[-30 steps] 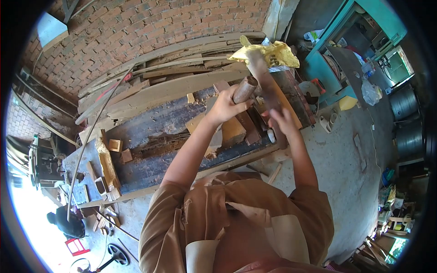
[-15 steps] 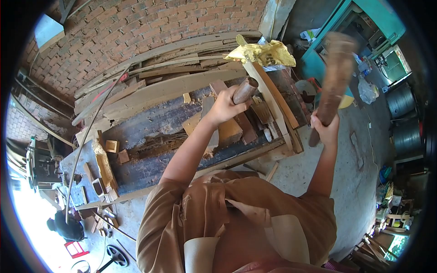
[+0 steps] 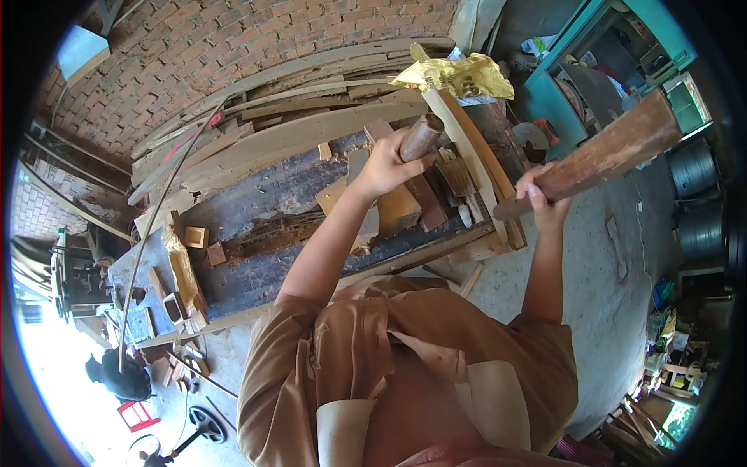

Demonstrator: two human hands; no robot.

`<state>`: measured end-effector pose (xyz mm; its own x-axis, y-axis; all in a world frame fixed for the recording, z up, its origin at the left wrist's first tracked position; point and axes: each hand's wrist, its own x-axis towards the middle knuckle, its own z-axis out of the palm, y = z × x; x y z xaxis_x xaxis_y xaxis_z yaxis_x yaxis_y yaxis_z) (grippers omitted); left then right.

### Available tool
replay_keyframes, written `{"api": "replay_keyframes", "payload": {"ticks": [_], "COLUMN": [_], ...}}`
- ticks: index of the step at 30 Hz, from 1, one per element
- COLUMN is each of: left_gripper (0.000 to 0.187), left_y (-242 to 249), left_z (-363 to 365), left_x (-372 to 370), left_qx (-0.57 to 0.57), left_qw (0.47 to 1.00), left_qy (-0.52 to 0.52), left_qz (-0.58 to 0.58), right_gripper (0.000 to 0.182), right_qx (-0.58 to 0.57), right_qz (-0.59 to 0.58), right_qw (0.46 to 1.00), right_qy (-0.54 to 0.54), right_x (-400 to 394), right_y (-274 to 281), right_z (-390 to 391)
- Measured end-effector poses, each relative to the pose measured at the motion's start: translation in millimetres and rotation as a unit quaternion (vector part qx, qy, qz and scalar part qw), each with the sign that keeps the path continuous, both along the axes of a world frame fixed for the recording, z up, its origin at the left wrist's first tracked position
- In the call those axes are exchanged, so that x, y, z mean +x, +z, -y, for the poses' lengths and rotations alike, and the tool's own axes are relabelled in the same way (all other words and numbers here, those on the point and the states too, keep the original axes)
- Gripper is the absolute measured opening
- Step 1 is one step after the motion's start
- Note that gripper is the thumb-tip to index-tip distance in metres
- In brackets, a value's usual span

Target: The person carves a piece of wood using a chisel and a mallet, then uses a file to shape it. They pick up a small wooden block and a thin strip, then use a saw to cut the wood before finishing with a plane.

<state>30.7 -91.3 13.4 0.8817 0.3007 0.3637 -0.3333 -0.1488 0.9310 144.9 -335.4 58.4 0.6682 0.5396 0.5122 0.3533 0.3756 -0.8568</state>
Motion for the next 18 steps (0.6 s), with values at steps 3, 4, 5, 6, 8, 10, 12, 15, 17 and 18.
{"api": "replay_keyframes", "payload": {"ticks": [3, 4, 5, 6, 8, 10, 12, 15, 17, 18], "left_gripper": [0.031, 0.032, 0.032, 0.032, 0.033, 0.035, 0.036, 0.036, 0.035, 0.034], "left_y": [2, -4, -8, -6, 1, 4, 5, 4, -8, -8], "left_z": [1, 2, 1, -1, -5, -2, 2, 7, 9, 9], "left_x": [-1, 2, 2, 1, -2, -5, -8, -4, 2, 1], "left_qx": [0.089, 0.065, 0.041, 0.044, 0.018, -0.005, 0.041, 0.078, 0.062, 0.049], "left_qw": [0.994, 0.998, 0.999, 0.999, 0.999, 0.999, 0.999, 0.996, 0.998, 0.999], "left_qy": [0.009, 0.004, -0.003, -0.003, 0.009, -0.001, 0.002, 0.003, -0.003, -0.01], "left_qz": [-0.069, -0.018, 0.033, 0.031, -0.034, -0.035, -0.034, -0.038, -0.01, 0.014], "right_gripper": [0.027, 0.031, 0.037, 0.037, 0.034, 0.026, 0.02, 0.018, 0.031, 0.031], "right_qx": [-0.208, -0.349, -0.396, -0.393, -0.36, -0.302, -0.15, -0.149, -0.328, -0.327], "right_qz": [0.134, 0.237, 0.176, 0.174, 0.158, 0.165, 0.048, 0.031, 0.134, 0.132], "right_qw": [0.967, 0.899, 0.894, 0.895, 0.904, 0.918, 0.98, 0.986, 0.928, 0.929], "right_qy": [-0.054, -0.114, -0.115, -0.114, -0.17, -0.197, -0.119, -0.07, -0.113, -0.111], "right_x": [8, 8, 6, 4, 3, 5, 13, -1, -6, -6], "right_y": [2, 5, 11, 18, 29, 27, 15, 2, -2, -2], "right_z": [11, 13, 14, 16, 23, 25, 25, 9, 9, 9]}}
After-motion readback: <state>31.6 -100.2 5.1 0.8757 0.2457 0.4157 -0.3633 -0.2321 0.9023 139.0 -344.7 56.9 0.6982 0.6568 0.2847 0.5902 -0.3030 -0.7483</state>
